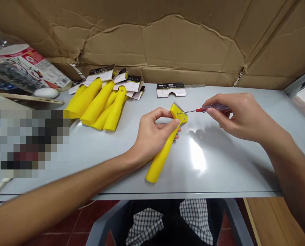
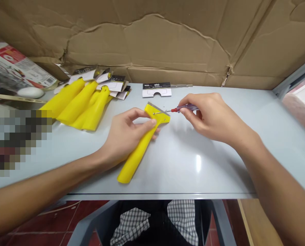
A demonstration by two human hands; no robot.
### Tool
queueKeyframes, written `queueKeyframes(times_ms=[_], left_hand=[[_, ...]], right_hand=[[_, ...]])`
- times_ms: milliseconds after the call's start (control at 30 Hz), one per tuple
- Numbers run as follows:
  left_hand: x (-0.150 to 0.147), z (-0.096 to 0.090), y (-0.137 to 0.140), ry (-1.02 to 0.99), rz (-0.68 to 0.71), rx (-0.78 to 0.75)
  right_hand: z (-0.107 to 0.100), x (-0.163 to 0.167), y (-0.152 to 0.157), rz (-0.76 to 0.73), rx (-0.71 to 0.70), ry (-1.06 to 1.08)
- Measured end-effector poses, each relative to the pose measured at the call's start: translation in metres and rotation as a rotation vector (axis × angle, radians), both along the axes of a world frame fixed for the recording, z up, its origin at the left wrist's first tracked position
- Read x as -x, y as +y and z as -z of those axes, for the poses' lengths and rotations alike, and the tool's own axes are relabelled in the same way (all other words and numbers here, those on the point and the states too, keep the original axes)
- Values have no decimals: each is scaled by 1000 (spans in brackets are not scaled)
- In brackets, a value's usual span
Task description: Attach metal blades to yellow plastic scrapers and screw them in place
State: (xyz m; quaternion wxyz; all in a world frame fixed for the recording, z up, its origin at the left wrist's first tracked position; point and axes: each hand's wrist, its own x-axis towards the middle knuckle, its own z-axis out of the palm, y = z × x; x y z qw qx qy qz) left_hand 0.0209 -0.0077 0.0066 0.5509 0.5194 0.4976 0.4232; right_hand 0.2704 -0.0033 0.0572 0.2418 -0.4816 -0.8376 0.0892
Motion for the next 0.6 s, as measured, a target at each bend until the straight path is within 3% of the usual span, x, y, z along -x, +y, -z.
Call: queueKeyframes(times_ms=[167, 333, 433, 600], left_hand=[[2, -2, 1, 64, -29, -117], [3, -8, -6, 244, -112, -494], [4, -8, -9, 342, -104, -617], [7, -3, -5, 441, 0, -715]], right_hand=[[0, -7, 5, -5, 184, -38], [5, -14, 13, -125, 292, -67], [12, -12, 17, -175, 349, -100], [20, -12, 20, -111, 289, -153]])
